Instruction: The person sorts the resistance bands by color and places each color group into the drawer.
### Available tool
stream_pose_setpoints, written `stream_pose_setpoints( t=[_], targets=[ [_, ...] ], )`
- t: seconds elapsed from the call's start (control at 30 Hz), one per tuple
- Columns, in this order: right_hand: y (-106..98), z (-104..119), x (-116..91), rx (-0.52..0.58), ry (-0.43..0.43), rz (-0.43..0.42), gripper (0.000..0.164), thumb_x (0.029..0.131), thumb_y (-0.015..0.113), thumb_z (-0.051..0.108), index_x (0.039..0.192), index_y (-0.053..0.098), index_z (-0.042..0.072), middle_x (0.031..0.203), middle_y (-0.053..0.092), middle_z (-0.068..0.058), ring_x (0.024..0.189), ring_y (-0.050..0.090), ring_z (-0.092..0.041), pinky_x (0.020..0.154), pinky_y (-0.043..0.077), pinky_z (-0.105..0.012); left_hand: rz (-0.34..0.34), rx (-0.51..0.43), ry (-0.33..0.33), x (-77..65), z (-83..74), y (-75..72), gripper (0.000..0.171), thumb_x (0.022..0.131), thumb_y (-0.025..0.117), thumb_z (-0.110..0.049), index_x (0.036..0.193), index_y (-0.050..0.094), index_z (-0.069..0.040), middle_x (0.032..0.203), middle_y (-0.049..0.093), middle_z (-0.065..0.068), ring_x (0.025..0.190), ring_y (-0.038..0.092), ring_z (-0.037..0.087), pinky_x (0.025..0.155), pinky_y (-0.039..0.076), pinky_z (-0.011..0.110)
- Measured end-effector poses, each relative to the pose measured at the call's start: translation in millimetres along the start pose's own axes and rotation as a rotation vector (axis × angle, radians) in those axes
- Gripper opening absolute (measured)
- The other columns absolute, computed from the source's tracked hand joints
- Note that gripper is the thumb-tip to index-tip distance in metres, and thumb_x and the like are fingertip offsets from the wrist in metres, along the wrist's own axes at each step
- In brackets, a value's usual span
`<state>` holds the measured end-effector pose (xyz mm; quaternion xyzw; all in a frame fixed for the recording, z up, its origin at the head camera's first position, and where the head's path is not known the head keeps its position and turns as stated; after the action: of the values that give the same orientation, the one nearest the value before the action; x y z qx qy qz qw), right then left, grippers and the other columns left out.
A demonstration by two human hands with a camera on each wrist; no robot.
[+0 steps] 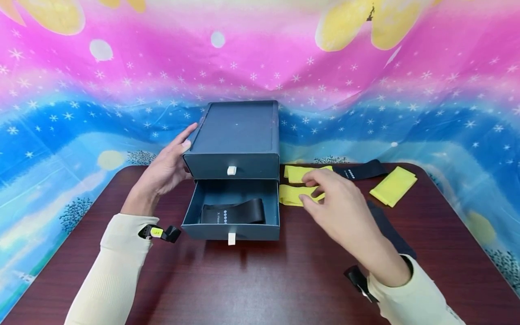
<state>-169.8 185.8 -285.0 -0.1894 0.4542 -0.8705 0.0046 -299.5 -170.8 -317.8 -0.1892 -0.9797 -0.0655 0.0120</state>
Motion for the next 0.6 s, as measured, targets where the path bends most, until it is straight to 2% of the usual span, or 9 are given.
stream_pose_setpoints(
  t=[0.1,0.37,0.47,0.6],
  targets=[
    [-7,-15,-4,-0.032,0.016,-0.016,0.026,0.092,0.080,0.013,0.117,0.072,0.011,0.111,0.075,-0.009,0.095,0.075,-0.027,0.076,0.055,-0.034,0.003,0.001,-0.002,-0.1,-0.4,0.2,0.058,0.112,0.046,-0.035,0.165,0.026,-0.045,0.163,0.034,0.013,0.136,0.050,0.050,0.111,0.032,0.077],
    [-12,-63,-23,-0.120,0.080,-0.014,0.031,0.090,0.083,0.020,0.117,0.072,0.009,0.111,0.076,-0.014,0.098,0.074,-0.036,0.073,0.050,-0.038,0.007,-0.004,-0.003,-1.0,-1.7,0.2,0.057,0.111,0.046,-0.036,0.164,0.026,-0.046,0.170,0.024,0.012,0.141,0.044,0.054,0.112,0.029,0.079],
    [-12,-82,-32,-0.149,0.114,-0.005,0.035,0.088,0.085,0.019,0.118,0.071,0.005,0.110,0.076,-0.018,0.097,0.074,-0.040,0.075,0.052,-0.048,0.009,-0.007,-0.003,-0.6,-1.1,0.7,0.057,0.111,0.046,-0.036,0.164,0.026,-0.046,0.169,0.025,0.011,0.141,0.044,0.054,0.112,0.029,0.079],
    [-9,-107,-41,-0.220,0.198,0.065,0.046,0.088,0.085,0.019,0.124,0.067,-0.004,0.114,0.071,-0.027,0.099,0.070,-0.048,0.077,0.051,-0.061,0.009,-0.006,-0.001,-0.9,-0.7,0.5,0.058,0.111,0.046,-0.036,0.164,0.026,-0.046,0.170,0.025,0.011,0.141,0.044,0.054,0.112,0.030,0.079]
  ],
)
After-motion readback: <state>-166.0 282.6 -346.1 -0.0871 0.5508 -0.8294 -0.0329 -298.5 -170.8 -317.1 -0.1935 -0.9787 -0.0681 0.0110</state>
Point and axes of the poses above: each hand's wrist, its own x-axis towards the middle knuckle, its own y-axis out of the palm, z = x × y, the point moved 3 cm from there along x, towards the middle knuckle
